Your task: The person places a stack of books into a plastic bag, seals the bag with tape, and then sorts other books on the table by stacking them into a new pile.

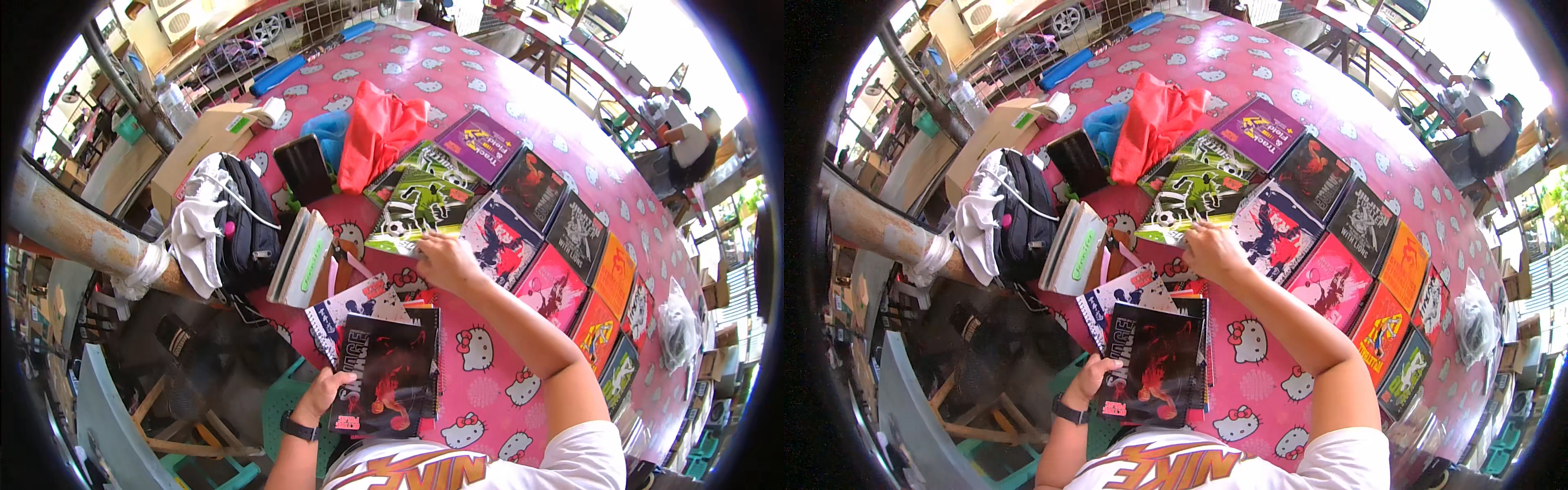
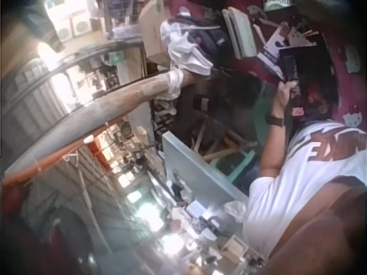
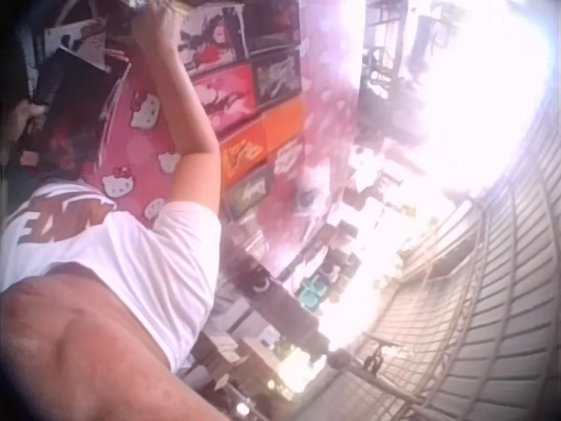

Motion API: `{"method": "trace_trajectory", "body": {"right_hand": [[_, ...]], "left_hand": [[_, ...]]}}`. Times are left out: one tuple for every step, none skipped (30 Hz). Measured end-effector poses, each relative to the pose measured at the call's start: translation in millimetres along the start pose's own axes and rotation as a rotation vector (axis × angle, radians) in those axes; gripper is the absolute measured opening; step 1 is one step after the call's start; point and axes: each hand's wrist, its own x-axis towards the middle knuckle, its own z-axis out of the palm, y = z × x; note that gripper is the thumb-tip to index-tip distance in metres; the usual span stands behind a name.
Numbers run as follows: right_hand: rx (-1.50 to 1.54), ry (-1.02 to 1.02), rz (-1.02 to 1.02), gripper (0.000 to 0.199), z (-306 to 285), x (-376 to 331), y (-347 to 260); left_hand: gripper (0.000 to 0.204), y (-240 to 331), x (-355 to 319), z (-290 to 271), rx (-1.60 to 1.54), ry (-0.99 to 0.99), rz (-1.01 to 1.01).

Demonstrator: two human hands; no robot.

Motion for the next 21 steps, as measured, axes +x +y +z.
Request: {"method": "trace_trajectory", "body": {"right_hand": [[0.148, -0.121, 0.076, 0.038, -27.1, 4.4, -3.4], [0.154, 0.011, -0.039, 0.028, -47.9, -1.7, -1.6], [0.410, 0.019, -0.225, 0.031, -69.4, -10.6, 2.4], [0.546, -0.228, -0.343, 0.030, -93.9, -12.5, -4.1], [0.678, -0.468, -0.433, 0.029, -111.4, -17.4, -4.3], [0.698, -0.484, -0.362, 0.029, -100.7, -6.3, 13.3], [0.713, -0.488, -0.290, 0.029, -86.3, 13.1, 39.5], [0.583, -0.217, -0.032, 0.029, -71.5, 40.3, 62.6], [0.442, 0.058, 0.227, 0.030, -54.3, 65.0, 86.6], [0.120, 0.314, 0.267, 0.035, -31.6, 81.0, 115.6], [-0.213, 0.562, 0.309, 0.040, -8.1, 87.4, 145.7], [-0.247, 0.515, 0.371, 0.040, 15.2, 94.7, 161.4], [-0.269, 0.454, 0.424, 0.041, 24.6, 101.0, 158.4], [-0.257, 0.355, 0.337, 0.034, 24.4, 107.3, 164.7], [-0.489, 0.365, 0.280, 0.024, 29.6, 117.3, 162.9], [-0.463, 0.334, 0.229, 0.021, 29.8, 119.7, 153.0], [-0.444, 0.298, 0.186, 0.018, 18.6, 116.0, 145.1], [-0.460, 0.327, 0.179, 0.016, 10.5, 105.4, 151.8], [-0.304, 0.448, 0.135, 0.016, -9.0, 102.8, 151.6], [-0.239, 0.531, 0.092, 0.016, -21.2, 87.3, 147.4], [-0.172, 0.618, 0.020, 0.018, -42.9, 76.3, 126.1]], "left_hand": [[0.035, -9.5, 2.0, -1.6, -0.206, -0.031, -0.098], [0.040, -19.3, 3.5, -3.4, -0.410, -0.041, -0.202], [0.040, -15.6, 6.3, -3.6, -0.413, -0.035, -0.198], [0.049, -8.1, 4.9, -1.9, -0.561, 0.007, -0.188], [0.058, 3.4, 4.2, 0.3, -0.697, 0.028, -0.184], [0.075, 15.7, 4.7, 0.8, -0.618, 0.021, -0.167], [0.072, 13.5, 4.3, -10.3, -0.690, -0.146, -0.270], [0.066, 4.5, 6.6, -8.8, -0.565, -0.078, -0.265], [0.061, -0.8, 8.8, -7.5, -0.433, -0.015, -0.258], [0.058, 6.1, 11.1, -2.5, -0.319, 0.007, -0.251], [0.057, 18.0, 14.1, 6.8, -0.202, 0.025, -0.240], [0.054, 36.2, 7.2, 16.9, -0.304, 0.101, -0.265], [0.053, 30.1, 5.3, 13.7, -0.325, 0.043, -0.254], [0.053, 26.6, -0.4, 11.8, -0.374, 0.001, -0.208], [0.053, 25.1, -5.0, 10.2, -0.421, -0.047, -0.161], [0.057, 17.8, -12.0, 2.9, -0.397, -0.110, -0.232], [0.061, 8.6, -16.0, -4.8, -0.377, -0.187, -0.304], [0.067, 3.9, -11.9, -6.1, -0.369, -0.263, -0.244], [0.065, 14.2, -7.9, -9.3, -0.352, -0.343, -0.220], [0.066, 8.4, -6.7, -8.8, -0.483, -0.324, -0.205], [0.068, 1.5, -6.4, -8.7, -0.625, -0.284, -0.171]]}}
